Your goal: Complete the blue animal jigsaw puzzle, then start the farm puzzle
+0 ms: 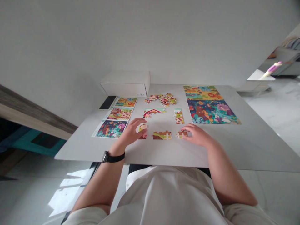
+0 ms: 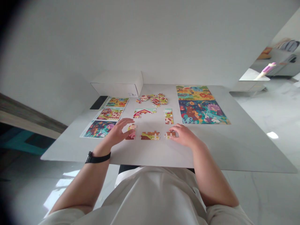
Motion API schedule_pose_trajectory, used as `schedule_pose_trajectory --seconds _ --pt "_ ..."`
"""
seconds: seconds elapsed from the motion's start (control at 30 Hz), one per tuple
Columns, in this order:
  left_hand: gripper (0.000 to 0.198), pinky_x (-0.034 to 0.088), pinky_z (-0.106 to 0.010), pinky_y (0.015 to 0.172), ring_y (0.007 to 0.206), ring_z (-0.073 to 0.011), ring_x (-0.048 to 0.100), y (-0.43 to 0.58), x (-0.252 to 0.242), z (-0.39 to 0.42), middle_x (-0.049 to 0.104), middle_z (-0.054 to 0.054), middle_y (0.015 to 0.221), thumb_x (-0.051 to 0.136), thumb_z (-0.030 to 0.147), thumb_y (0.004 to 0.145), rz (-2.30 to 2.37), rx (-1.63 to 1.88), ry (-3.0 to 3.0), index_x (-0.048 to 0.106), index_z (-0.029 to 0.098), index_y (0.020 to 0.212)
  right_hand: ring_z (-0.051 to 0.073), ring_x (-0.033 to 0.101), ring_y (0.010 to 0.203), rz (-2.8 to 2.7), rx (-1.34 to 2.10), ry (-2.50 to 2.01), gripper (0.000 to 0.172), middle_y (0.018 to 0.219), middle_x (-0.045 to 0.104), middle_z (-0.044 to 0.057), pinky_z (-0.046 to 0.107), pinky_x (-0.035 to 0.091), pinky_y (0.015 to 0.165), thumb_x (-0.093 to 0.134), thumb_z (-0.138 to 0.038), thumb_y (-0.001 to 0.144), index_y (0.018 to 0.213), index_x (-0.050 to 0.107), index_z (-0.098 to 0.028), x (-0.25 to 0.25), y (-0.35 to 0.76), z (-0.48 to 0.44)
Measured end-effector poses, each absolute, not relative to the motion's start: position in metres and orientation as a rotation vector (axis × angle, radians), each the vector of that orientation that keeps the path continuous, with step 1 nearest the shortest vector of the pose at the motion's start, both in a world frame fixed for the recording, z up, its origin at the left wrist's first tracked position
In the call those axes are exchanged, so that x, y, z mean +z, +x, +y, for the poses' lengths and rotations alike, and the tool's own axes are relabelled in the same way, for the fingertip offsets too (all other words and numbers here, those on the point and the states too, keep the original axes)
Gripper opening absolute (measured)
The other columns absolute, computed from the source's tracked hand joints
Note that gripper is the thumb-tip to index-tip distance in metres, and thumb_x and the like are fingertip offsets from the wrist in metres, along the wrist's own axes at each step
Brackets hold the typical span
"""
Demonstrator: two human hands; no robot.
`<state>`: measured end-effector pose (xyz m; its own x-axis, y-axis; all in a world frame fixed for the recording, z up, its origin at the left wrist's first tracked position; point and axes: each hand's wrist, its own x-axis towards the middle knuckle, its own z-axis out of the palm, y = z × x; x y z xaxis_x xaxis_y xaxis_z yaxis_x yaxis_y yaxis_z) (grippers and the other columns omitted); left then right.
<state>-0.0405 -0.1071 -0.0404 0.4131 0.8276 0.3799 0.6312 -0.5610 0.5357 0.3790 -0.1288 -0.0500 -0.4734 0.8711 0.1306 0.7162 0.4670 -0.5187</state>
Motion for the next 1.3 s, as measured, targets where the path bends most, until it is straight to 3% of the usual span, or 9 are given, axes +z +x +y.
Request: schedule_pose_trajectory --seconds 0.2,0.37,0.6,0.9,1.13,1.3 --pt "0.040 0.051 -0.053 0.122 0.135 -0.0315 0.065 -0.036 -0.022 -0.056 0.070 -0.014 0.141 0.066 0.045 0.100 1.290 0.782 2.515 0.072 0.023 0.134 0.025 0.076 0.106 -2.316 0.600 -1.375 0.027 0.121 0.077 0.010 0.043 0.061 0.100 0.076 -0.027 0.093 0.120 0.076 -0.025 -0.044 0.376 -0.129" --pt "0.037 0.046 -0.052 0.127 0.142 -0.0307 0.062 -0.006 -0.033 0.001 0.071 -0.011 0.146 0.067 0.034 0.096 1.246 0.546 2.590 0.077 0.026 0.131 0.024 0.076 0.097 -2.293 0.622 -1.403 0.024 0.118 0.077 0.010 0.042 0.063 0.092 0.073 -0.030 0.095 0.118 0.076 -0.025 -0.037 0.374 -0.130" --pt "0.037 0.043 -0.050 0.130 0.149 -0.0286 0.058 0.018 -0.057 0.042 0.064 -0.008 0.160 0.060 0.031 0.102 1.091 0.510 2.559 0.081 0.029 0.133 0.028 0.075 0.121 -2.324 0.518 -1.384 0.028 0.130 0.076 0.009 0.046 0.060 0.108 0.070 -0.037 0.100 0.126 0.074 -0.030 -0.010 0.380 -0.129" --pt "0.038 0.044 -0.048 0.130 0.147 -0.0250 0.060 0.003 -0.079 0.054 0.069 -0.006 0.154 0.054 0.030 0.107 0.973 0.584 2.540 0.082 0.033 0.132 0.031 0.074 0.120 -2.524 0.264 -1.413 0.029 0.128 0.077 0.011 0.048 0.058 0.109 0.069 -0.037 0.100 0.125 0.078 -0.028 0.027 0.367 -0.047" --pt "0.039 0.044 -0.049 0.131 0.147 -0.0248 0.060 -0.001 -0.074 0.047 0.070 -0.004 0.154 0.054 0.026 0.106 0.996 0.608 2.521 0.083 0.034 0.131 0.033 0.075 0.121 -2.578 0.263 -1.530 0.041 0.136 0.076 0.012 0.044 0.058 0.106 0.078 -0.043 0.096 0.134 0.077 -0.029 0.060 0.336 0.019" --pt "0.037 0.046 -0.050 0.129 0.146 -0.0254 0.061 0.001 -0.073 0.044 0.071 -0.004 0.152 0.057 0.024 0.104 1.020 0.643 2.529 0.084 0.034 0.128 0.032 0.076 0.117 -2.445 0.290 -1.489 0.044 0.138 0.077 0.011 0.046 0.058 0.107 0.072 -0.046 0.100 0.140 0.074 -0.028 0.058 0.332 0.042"
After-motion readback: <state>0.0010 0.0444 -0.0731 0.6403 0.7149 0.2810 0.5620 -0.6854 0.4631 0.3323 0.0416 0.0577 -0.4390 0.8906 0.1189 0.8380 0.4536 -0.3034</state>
